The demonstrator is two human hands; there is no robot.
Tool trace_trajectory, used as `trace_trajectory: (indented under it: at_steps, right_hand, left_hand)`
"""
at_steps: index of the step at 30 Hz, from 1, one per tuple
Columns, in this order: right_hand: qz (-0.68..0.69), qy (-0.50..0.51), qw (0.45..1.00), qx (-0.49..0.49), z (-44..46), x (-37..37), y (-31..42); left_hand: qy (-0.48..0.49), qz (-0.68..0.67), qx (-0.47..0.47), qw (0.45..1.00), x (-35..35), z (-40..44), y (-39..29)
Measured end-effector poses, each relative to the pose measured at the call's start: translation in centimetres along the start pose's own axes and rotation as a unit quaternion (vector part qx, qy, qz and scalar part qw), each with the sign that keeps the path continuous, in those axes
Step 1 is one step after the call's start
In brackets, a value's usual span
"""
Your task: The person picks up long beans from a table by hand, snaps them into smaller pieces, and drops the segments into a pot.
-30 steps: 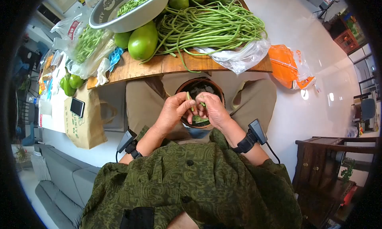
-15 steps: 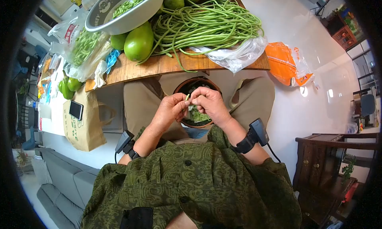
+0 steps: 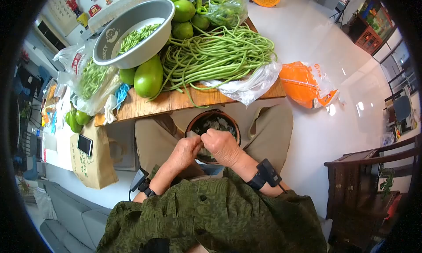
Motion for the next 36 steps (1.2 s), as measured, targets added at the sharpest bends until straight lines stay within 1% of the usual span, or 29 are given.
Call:
trace_trajectory:
  at_steps: [1,3,5,7,8,9,10,11,12,13,14,15,16,17,18,19,20,21,23,26,27,28,29,30,31,32,33,35,36]
  right_hand:
    - [-0.003,-0.003,1.000,-0.002,-0.1,0.1,0.0]
    - [-0.011,0.013,1.000,-0.011,-0.5,0.9,0.2]
    - [-0.016,0.018,1.000,0.001,-0.7,1.5,0.3]
    - [-0.001,0.016,0.999,0.045,-0.6,1.7,-0.2]
    - [0.026,-0.014,0.997,0.067,-0.4,0.9,-0.3]
    - [0.025,-0.016,0.997,0.066,-0.4,1.2,-0.3]
    - [0.055,-0.050,0.991,0.108,-0.8,1.6,-1.1]
    - [0.085,-0.083,0.982,0.149,-1.2,1.8,-1.8]
    - [0.144,-0.114,0.963,0.197,-1.5,2.0,-2.4]
    - [0.144,-0.116,0.963,0.196,-1.6,2.1,-2.3]
    - [0.239,-0.101,0.926,0.274,-2.3,3.0,-3.3]
    - [0.329,-0.084,0.874,0.347,-2.9,4.0,-4.0]
    - [0.335,-0.086,0.868,0.357,-2.9,3.8,-4.0]
    - [0.335,-0.088,0.869,0.355,-2.8,3.7,-4.3]
    - [0.300,-0.104,0.891,0.323,-2.6,3.2,-4.5]
    - [0.265,-0.122,0.911,0.292,-2.5,2.7,-4.4]
    - [0.265,-0.123,0.910,0.293,-2.7,2.9,-4.7]
    - [0.255,-0.108,0.920,0.277,-2.6,3.1,-4.5]
    - [0.249,-0.090,0.928,0.262,-2.7,3.4,-4.1]
    - [0.250,-0.086,0.923,0.281,-2.8,2.8,-5.3]
    - [0.215,-0.090,0.928,0.291,-3.0,2.4,-6.0]
    - [0.182,-0.093,0.932,0.300,-3.2,2.3,-6.6]
    - [0.184,-0.093,0.931,0.300,-3.7,3.0,-7.2]
    - [0.139,-0.072,0.931,0.330,-4.3,4.0,-8.2]
    - [0.093,-0.051,0.928,0.358,-5.0,4.8,-9.1]
    - [0.133,-0.055,0.928,0.344,-4.8,4.7,-8.9]
    - [0.133,-0.055,0.928,0.344,-4.5,4.5,-9.0]
    - [0.163,-0.102,0.941,0.280,-3.6,3.2,-8.1]
    - [0.163,-0.101,0.940,0.281,-3.8,3.4,-8.0]
  left_hand:
    - [-0.002,0.002,0.004,1.000,-0.2,0.0,-0.1]
    - [0.032,0.090,0.021,0.995,0.1,-0.3,-0.2]
    - [0.019,0.086,0.033,0.996,-0.1,-0.3,-0.4]
    - [-0.006,0.077,0.051,0.996,-0.7,-0.1,-0.6]
    - [-0.005,0.078,0.052,0.996,-1.0,0.0,-1.0]
    - [0.006,0.050,0.030,0.998,-1.4,0.2,-1.2]
    - [0.016,0.022,0.007,1.000,-1.6,0.5,-1.1]
    - [0.015,0.024,0.010,1.000,-1.4,0.5,-1.1]
    - [-0.014,-0.008,-0.001,1.000,-1.3,0.5,-0.6]
    - [-0.042,-0.039,-0.012,0.998,-1.3,0.4,0.0]
    - [-0.066,-0.024,0.007,0.998,-1.4,0.6,-0.2]
    - [-0.065,-0.022,0.009,0.998,-1.0,0.5,-0.5]
    - [-0.064,-0.112,-0.066,0.989,-0.6,0.5,0.4]
    - [-0.062,-0.202,-0.140,0.967,-0.1,0.5,1.3]
    - [-0.026,-0.258,-0.177,0.949,0.6,0.4,1.9]
    - [-0.024,-0.256,-0.175,0.950,0.7,0.5,2.0]
    - [-0.043,-0.401,-0.225,0.887,1.5,0.2,3.1]
    - [-0.063,-0.535,-0.271,0.798,2.4,-0.2,4.1]
    - [-0.068,-0.530,-0.275,0.799,2.1,-0.3,5.1]
    - [-0.091,-0.503,-0.324,0.796,2.2,-0.8,6.2]
    - [-0.087,-0.503,-0.324,0.796,2.4,-0.9,6.5]
    - [-0.080,-0.539,-0.321,0.775,2.9,-1.0,6.9]
    - [-0.074,-0.574,-0.317,0.751,3.3,-1.2,7.2]
    - [-0.075,-0.572,-0.318,0.752,3.4,-1.3,7.7]
    - [-0.050,-0.597,-0.345,0.723,4.2,-1.5,8.1]
    - [-0.024,-0.621,-0.369,0.691,5.1,-1.7,8.4]
    - [-0.024,-0.621,-0.368,0.691,5.3,-1.7,8.8]
    - [0.001,-0.665,-0.315,0.677,5.7,-1.6,8.1]
    - [0.001,-0.665,-0.316,0.676,5.9,-1.7,7.9]
Point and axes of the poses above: each hand's wrist, its own z-axis towards the middle knuckle, its own x-axis out of the palm, y = z × x, the point moved 8 cm from there along z, towards the middle knuckle, and after that the axes turned 1 degree about z, right-handed, at the moved point
